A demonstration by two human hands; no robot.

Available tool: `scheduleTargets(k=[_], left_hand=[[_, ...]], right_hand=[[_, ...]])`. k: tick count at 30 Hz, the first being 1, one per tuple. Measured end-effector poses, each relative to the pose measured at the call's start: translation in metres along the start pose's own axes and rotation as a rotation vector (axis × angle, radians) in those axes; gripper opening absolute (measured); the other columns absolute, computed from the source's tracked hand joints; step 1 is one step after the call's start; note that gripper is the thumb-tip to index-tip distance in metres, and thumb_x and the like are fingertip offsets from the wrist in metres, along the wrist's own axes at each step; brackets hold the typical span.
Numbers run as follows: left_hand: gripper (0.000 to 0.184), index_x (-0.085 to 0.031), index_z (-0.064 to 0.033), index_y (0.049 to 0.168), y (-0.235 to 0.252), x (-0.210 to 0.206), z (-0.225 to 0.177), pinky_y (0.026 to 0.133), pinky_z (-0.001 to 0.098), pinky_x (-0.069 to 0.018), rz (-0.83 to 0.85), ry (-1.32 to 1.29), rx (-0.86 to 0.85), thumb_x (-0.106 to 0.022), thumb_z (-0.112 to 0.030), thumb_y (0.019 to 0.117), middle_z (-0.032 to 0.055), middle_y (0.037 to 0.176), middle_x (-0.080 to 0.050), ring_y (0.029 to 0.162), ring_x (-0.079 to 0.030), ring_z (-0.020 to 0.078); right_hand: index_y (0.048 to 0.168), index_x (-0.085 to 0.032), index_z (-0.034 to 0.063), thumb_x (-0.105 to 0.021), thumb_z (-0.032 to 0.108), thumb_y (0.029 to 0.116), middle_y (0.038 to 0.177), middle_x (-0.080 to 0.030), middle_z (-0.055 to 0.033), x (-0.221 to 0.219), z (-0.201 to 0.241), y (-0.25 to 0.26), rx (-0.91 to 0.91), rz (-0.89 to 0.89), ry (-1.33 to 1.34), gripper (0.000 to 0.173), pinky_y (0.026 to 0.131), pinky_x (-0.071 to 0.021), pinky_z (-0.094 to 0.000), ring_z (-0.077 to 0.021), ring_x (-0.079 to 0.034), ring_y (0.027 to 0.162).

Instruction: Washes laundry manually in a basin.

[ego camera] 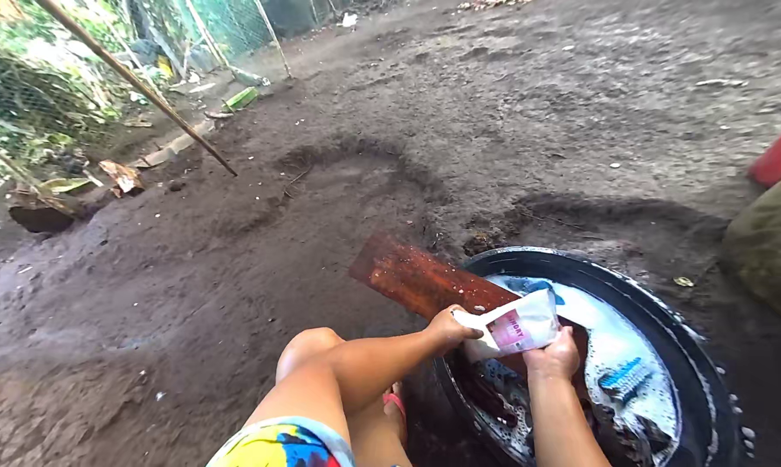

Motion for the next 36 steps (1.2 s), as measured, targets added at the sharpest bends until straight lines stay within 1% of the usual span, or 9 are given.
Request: scheduleTargets(k=[8, 14, 16, 20, 23, 26, 31, 33, 36], left_hand=[[0.057, -0.048, 0.0048, 0.137, 0.002, 0.037, 0.044, 0.093, 0.0503, -0.0564, 0.102, 0.246, 0.219, -0.076, 0.001, 0.0874, 0.0264, 0.128, -0.06, 0.11, -0.065, 0.0334], [0.052, -0.054, 0.0072, 0.133, 0.001, 0.034, 0.041, 0.101, 0.0589, -0.0478, 0.267, 0.775, 0.148, -0.078, -0.008, 0.0891, 0.0297, 0.125, -0.062, 0.117, -0.061, 0.0415], [0.053, -0.053, 0.0074, 0.133, 0.003, 0.03, 0.041, 0.099, 0.061, -0.0478, 0.31, 0.851, 0.151, -0.077, -0.006, 0.0881, 0.03, 0.123, -0.063, 0.116, -0.061, 0.0431], [0.074, -0.039, 0.0058, 0.145, 0.002, 0.024, 0.039, 0.099, 0.06, -0.0497, 0.313, 0.827, 0.181, -0.079, 0.0, 0.0824, 0.0309, 0.129, -0.06, 0.12, -0.062, 0.0435], [0.088, -0.03, 0.0018, 0.153, 0.005, 0.022, 0.037, 0.106, 0.059, -0.0466, 0.321, 0.72, 0.147, -0.083, -0.01, 0.0841, 0.0307, 0.137, -0.057, 0.127, -0.059, 0.0419], [0.076, -0.038, 0.0032, 0.15, 0.006, 0.021, 0.03, 0.107, 0.0595, -0.0463, 0.242, 0.629, -0.001, -0.08, -0.017, 0.0896, 0.0313, 0.136, -0.057, 0.126, -0.059, 0.0421], [0.071, -0.04, 0.0003, 0.15, 0.0, 0.012, 0.001, 0.108, 0.0533, -0.0475, 0.133, 0.535, -0.275, -0.076, -0.008, 0.0893, 0.0268, 0.136, -0.059, 0.125, -0.06, 0.0381], [0.062, -0.046, -0.0019, 0.148, -0.001, 0.008, -0.01, 0.109, 0.0538, -0.0461, 0.121, 0.648, -0.339, -0.073, -0.009, 0.0922, 0.0234, 0.133, -0.062, 0.126, -0.059, 0.0372], [0.044, -0.06, -0.0059, 0.137, -0.001, 0.001, -0.017, 0.102, 0.0593, -0.0496, 0.101, 0.969, -0.346, -0.069, -0.014, 0.0944, 0.0212, 0.133, -0.062, 0.127, -0.058, 0.0391]], right_hand=[[0.119, -0.054, 0.0037, -0.035, 0.04, 0.1121, 0.099, -0.061, -0.0059, 0.033, -0.06, -0.002, -0.068, -0.017, -0.133, 0.042, 0.083, -0.0571, -0.038, -0.0142, -0.064, 0.089], [0.107, -0.055, 0.0058, -0.037, 0.039, 0.1121, 0.087, -0.059, -0.0024, 0.038, -0.069, 0.003, -0.047, -0.022, -0.204, 0.038, 0.077, -0.0569, -0.035, -0.0114, -0.063, 0.079], [0.106, -0.056, 0.0054, -0.04, 0.037, 0.1116, 0.086, -0.058, -0.0023, 0.036, -0.07, 0.001, -0.046, -0.006, -0.233, 0.036, 0.077, -0.0562, -0.0348, -0.0112, -0.062, 0.079], [0.1, -0.056, 0.0072, -0.041, 0.035, 0.1116, 0.081, -0.058, -0.0003, 0.028, -0.072, -0.01, -0.059, 0.066, -0.268, 0.033, 0.074, -0.0565, -0.0323, -0.0099, -0.062, 0.075], [0.094, -0.055, 0.0092, -0.04, 0.033, 0.1119, 0.076, -0.057, 0.0012, 0.025, -0.076, -0.015, -0.066, 0.106, -0.249, 0.033, 0.071, -0.0567, -0.0317, -0.0095, -0.062, 0.07], [0.091, -0.055, 0.0115, -0.04, 0.033, 0.1122, 0.071, -0.057, 0.0036, 0.023, -0.081, -0.017, -0.059, 0.116, -0.263, 0.034, 0.069, -0.0566, -0.0298, -0.0079, -0.061, 0.066], [0.093, -0.055, 0.0121, -0.039, 0.035, 0.1122, 0.072, -0.057, 0.0043, 0.019, -0.083, -0.021, -0.098, 0.111, -0.243, 0.034, 0.067, -0.0561, -0.0291, -0.0075, -0.06, 0.065], [0.093, -0.054, 0.0129, -0.039, 0.035, 0.1123, 0.07, -0.057, 0.0046, 0.018, -0.083, -0.022, -0.111, 0.112, -0.211, 0.033, 0.065, -0.0561, -0.0283, -0.0074, -0.06, 0.063], [0.092, -0.053, 0.0131, -0.039, 0.034, 0.1124, 0.069, -0.056, 0.0043, 0.018, -0.083, -0.022, -0.116, 0.139, -0.18, 0.033, 0.065, -0.0561, -0.0284, -0.0076, -0.059, 0.062]])
Point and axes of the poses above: each hand's wrist, its own y-axis towards the middle knuckle, its own x-axis out of the back of the hand, z = x × y, the point moved 2 cm from there along y, towards the middle knuckle
